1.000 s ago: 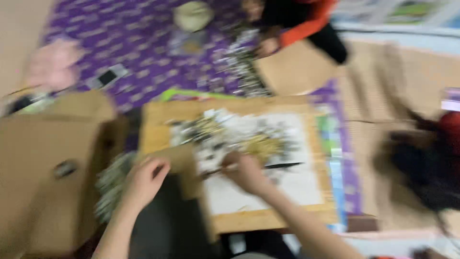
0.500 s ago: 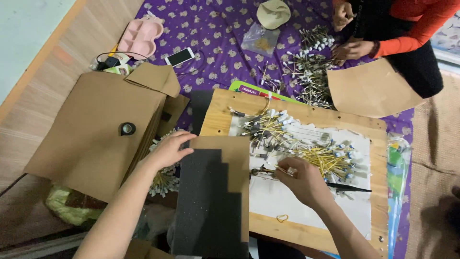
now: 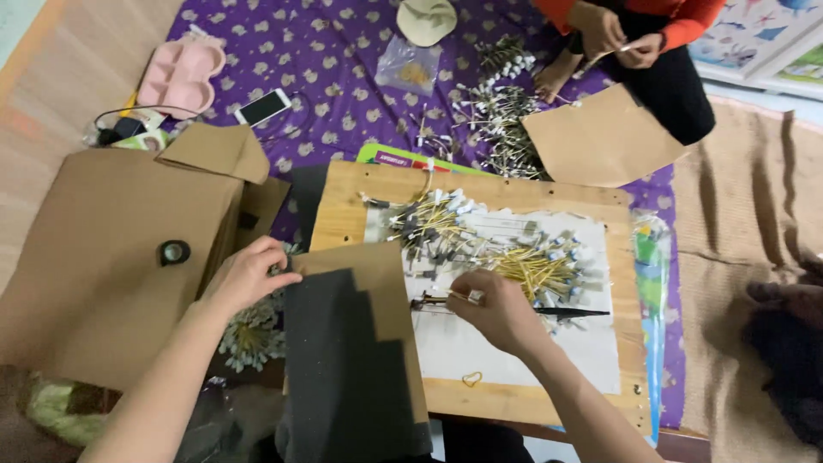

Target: Assembling small gold-colored components onto a black strip on a wooden board

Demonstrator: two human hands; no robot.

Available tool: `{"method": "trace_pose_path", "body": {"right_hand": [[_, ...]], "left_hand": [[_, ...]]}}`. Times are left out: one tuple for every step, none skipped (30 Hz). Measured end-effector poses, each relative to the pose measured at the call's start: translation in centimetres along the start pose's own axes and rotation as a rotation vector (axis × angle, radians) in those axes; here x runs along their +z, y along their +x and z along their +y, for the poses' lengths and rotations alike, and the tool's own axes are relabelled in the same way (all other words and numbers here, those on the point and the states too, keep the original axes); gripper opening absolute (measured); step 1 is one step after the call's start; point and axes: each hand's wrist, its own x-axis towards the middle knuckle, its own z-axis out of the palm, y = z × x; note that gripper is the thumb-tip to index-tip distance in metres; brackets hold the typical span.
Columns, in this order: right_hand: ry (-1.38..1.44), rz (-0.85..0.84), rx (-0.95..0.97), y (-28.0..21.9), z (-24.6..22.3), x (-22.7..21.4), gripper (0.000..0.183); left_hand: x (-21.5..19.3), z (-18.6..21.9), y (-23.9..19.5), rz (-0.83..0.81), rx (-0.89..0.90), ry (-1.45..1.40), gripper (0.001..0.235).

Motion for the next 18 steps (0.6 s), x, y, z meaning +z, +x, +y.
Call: {"method": "trace_pose_path", "body": {"right_hand": [[0.003,-0.009,-0.004,0.1,-0.1,-0.1,0.021],[0.000,-0.015,0.030,0.0,-0.2,-0.1,0.021],[-0.003,-0.022,0.063,0.1,-0.2,-0.1,0.022],[-0.004,-0.036,0.059,0.1,-0.4,-0.3,0.022],[-0.006,-0.025,0.061,0.1,-0.6,-0.4,0.023],[-0.003,-0.018,0.062,0.1,-0.9,-0.3,0.025],[-0.001,-0.035,0.056,0.1,-0.8,-0.1,0.025],[-0.013,-0.036,0.068,0.1,-0.5,-0.1,0.025],[-0.027,-0.037,0.080,0.2,-0.3,-0.2,0.026],[-0.028,-0.044,0.080,0.2,-0.3,-0.1,0.026],[-0.021,-0.047,0.085,0.1,-0.3,-0.1,0.025],[-0.017,-0.041,0.090,0.1,-0.2,-0.3,0.024],[-0.022,-0.040,0.089,0.2,-0.1,-0.3,0.024],[-0.013,-0.042,0.121,0.3,0.0,-0.2,0.024],[-0.005,-0.045,0.153,0.3,-0.1,-0.1,0.023],[-0.008,-0.044,0.146,0.3,-0.2,-0.2,0.023],[-0.015,-0.037,0.159,0.2,-0.4,-0.3,0.025],[-0.020,-0.033,0.170,0.2,-0.7,-0.3,0.027]], "left_hand": [[0.0,-0.3,0.0,0.000,-0.010,0.002,0.030],[0.3,-0.6,0.0,0.019,0.019,-0.013,0.035],[0.6,-0.9,-0.1,0.039,0.047,-0.028,0.044],[0.4,-0.5,-0.2,0.039,0.033,-0.031,0.044],[0.1,-0.1,-0.2,0.012,0.059,-0.027,0.043],[-0.3,0.1,-0.5,-0.017,0.082,-0.021,0.043],[0.2,-0.5,-0.8,-0.019,0.064,-0.020,0.043],[0.6,-1.0,-0.6,-0.011,0.060,0.001,0.043],[1.1,-1.4,-0.4,-0.004,0.056,0.023,0.044],[1.3,-1.5,-0.6,-0.006,0.050,0.020,0.044],[1.6,-1.6,-0.8,0.002,0.017,-0.019,0.045],[1.9,-1.5,-0.6,0.014,-0.009,-0.058,0.046],[2.6,-1.7,-0.4,0.017,-0.007,-0.062,0.046],[3.1,-2.0,-0.5,0.097,0.026,-0.052,0.043],[3.6,-2.3,-0.6,0.176,0.060,-0.042,0.040],[3.8,-2.3,-0.6,0.184,0.058,-0.041,0.040],[3.8,-2.3,-0.6,0.208,0.064,-0.019,0.037],[3.8,-2.3,-0.7,0.231,0.067,0.005,0.034]]}}
